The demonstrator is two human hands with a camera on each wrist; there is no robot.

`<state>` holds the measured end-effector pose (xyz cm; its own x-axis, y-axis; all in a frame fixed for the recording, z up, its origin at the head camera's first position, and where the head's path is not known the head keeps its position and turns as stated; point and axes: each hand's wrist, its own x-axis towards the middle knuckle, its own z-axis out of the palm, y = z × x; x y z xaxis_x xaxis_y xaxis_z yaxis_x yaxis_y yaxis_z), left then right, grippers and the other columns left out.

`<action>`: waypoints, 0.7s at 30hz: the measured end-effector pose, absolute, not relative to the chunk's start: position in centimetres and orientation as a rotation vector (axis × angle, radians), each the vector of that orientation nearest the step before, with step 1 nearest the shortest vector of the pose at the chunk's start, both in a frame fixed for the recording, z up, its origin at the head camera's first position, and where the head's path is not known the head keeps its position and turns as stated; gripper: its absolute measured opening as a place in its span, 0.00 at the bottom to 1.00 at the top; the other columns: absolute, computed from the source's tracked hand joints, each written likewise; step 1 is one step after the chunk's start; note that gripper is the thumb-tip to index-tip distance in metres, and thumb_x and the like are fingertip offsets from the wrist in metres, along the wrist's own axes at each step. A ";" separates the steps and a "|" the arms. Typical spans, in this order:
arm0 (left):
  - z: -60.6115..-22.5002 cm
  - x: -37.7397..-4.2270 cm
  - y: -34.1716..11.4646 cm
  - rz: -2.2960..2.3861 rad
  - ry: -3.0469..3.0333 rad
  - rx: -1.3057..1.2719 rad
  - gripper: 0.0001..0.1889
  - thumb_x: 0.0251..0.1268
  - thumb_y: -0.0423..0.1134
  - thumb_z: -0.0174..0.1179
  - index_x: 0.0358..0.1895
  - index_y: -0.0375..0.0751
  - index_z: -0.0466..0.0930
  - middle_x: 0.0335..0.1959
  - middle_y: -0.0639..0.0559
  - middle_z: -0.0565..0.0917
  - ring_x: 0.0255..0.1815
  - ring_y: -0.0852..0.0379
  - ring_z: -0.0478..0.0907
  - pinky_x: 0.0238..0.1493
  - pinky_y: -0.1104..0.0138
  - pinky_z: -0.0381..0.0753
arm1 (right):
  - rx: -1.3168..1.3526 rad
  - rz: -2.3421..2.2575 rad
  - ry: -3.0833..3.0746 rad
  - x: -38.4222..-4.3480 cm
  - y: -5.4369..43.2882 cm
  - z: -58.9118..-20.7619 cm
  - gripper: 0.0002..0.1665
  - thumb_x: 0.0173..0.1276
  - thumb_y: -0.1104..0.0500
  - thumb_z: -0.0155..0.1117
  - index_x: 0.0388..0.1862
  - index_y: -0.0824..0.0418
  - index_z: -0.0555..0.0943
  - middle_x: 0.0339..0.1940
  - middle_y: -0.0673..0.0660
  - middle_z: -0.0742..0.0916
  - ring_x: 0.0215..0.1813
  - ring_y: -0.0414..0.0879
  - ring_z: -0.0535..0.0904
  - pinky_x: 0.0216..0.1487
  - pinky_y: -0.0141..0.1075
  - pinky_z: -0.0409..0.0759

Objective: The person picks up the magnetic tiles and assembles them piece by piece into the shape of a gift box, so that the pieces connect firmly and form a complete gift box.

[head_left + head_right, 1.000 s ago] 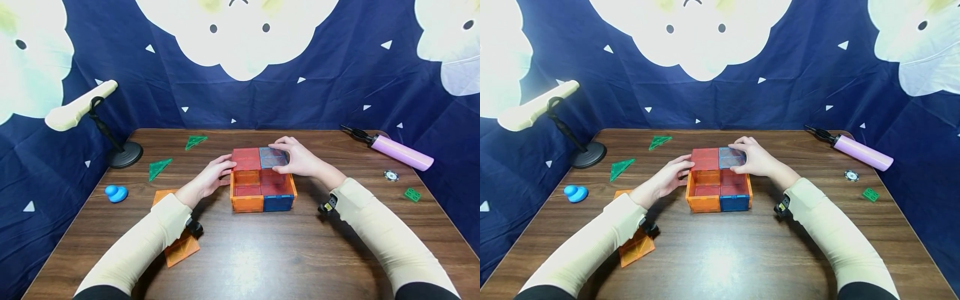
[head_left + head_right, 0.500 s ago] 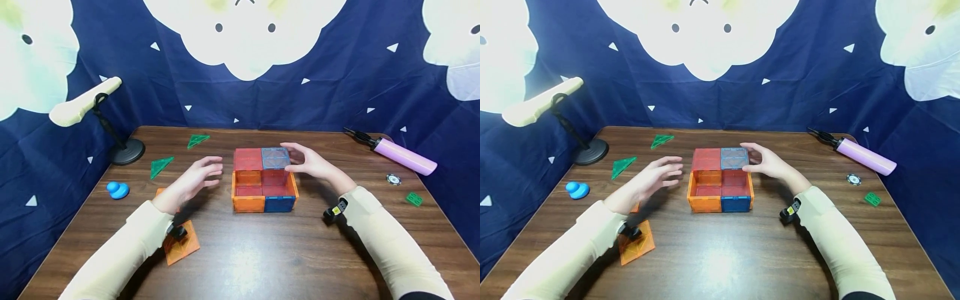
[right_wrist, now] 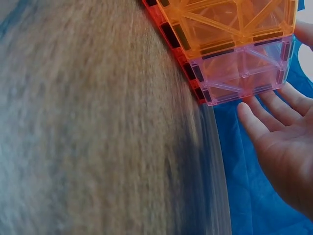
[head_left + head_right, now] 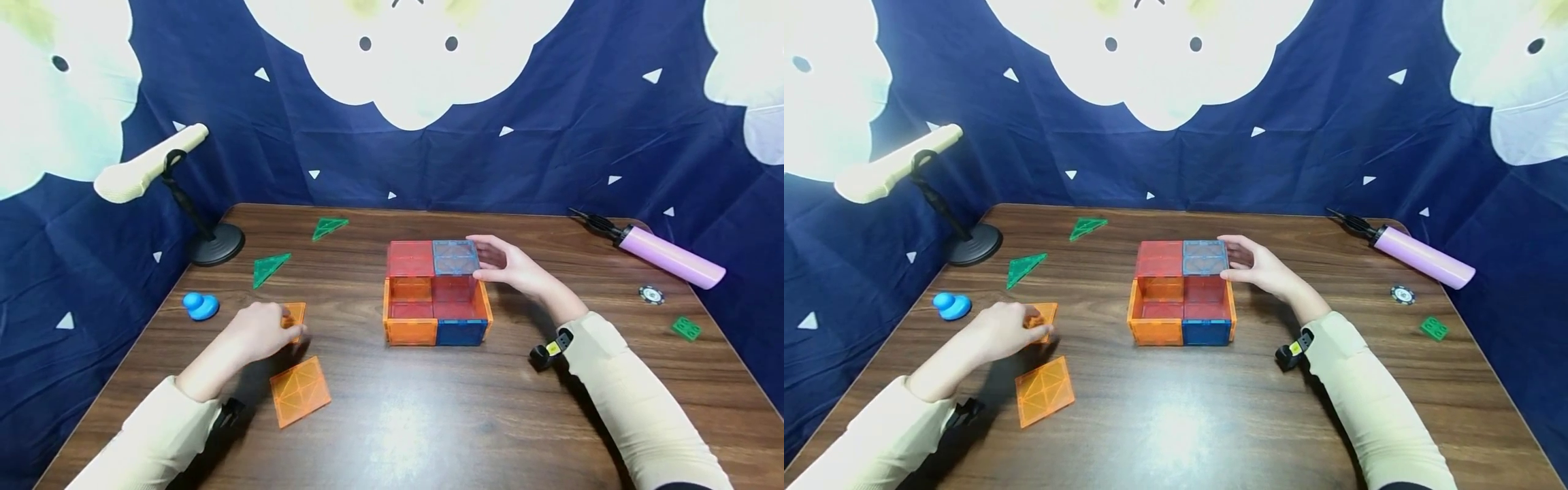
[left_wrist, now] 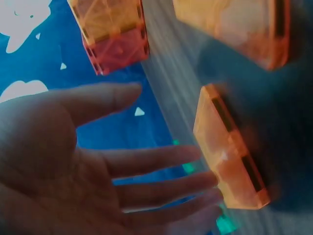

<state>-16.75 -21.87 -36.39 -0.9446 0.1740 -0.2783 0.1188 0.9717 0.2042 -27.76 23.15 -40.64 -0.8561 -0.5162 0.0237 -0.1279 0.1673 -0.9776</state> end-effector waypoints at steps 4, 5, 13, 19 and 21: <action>-36.8 -16.5 -21.3 0.254 2.795 0.313 0.29 0.69 0.52 0.64 0.54 0.25 0.81 0.47 0.32 0.82 0.44 0.40 0.80 0.45 0.46 0.80 | -0.604 -1.741 2.147 -27.7 23.4 -40.7 0.42 0.70 0.71 0.65 0.79 0.69 0.59 0.76 0.66 0.68 0.76 0.60 0.63 0.74 0.49 0.63; -37.1 -16.6 -21.2 0.266 2.792 0.351 0.29 0.68 0.52 0.65 0.55 0.25 0.81 0.48 0.32 0.81 0.46 0.39 0.79 0.47 0.45 0.80 | -0.602 -1.740 2.147 -27.7 23.4 -40.8 0.42 0.70 0.71 0.65 0.79 0.68 0.59 0.76 0.66 0.68 0.76 0.60 0.63 0.74 0.50 0.63; -39.1 -18.8 -20.5 0.410 2.825 0.589 0.27 0.68 0.46 0.68 0.63 0.30 0.77 0.65 0.28 0.72 0.63 0.31 0.73 0.61 0.40 0.73 | -0.613 -1.738 2.151 -27.7 23.3 -41.0 0.41 0.72 0.68 0.65 0.80 0.67 0.59 0.77 0.65 0.68 0.77 0.59 0.62 0.75 0.49 0.62; -39.7 -20.1 -19.6 0.316 2.947 0.442 0.27 0.64 0.47 0.70 0.58 0.31 0.75 0.51 0.28 0.77 0.52 0.28 0.75 0.52 0.41 0.76 | -0.621 -1.746 2.163 -27.6 23.3 -41.2 0.41 0.72 0.68 0.64 0.80 0.65 0.60 0.77 0.65 0.68 0.76 0.60 0.62 0.75 0.56 0.59; -39.8 -20.5 -19.4 0.306 2.960 0.412 0.25 0.63 0.46 0.71 0.54 0.33 0.75 0.43 0.34 0.78 0.47 0.32 0.76 0.47 0.44 0.76 | -0.619 -1.751 2.163 -27.6 23.3 -41.3 0.41 0.72 0.68 0.64 0.80 0.64 0.60 0.77 0.65 0.68 0.76 0.60 0.63 0.74 0.56 0.59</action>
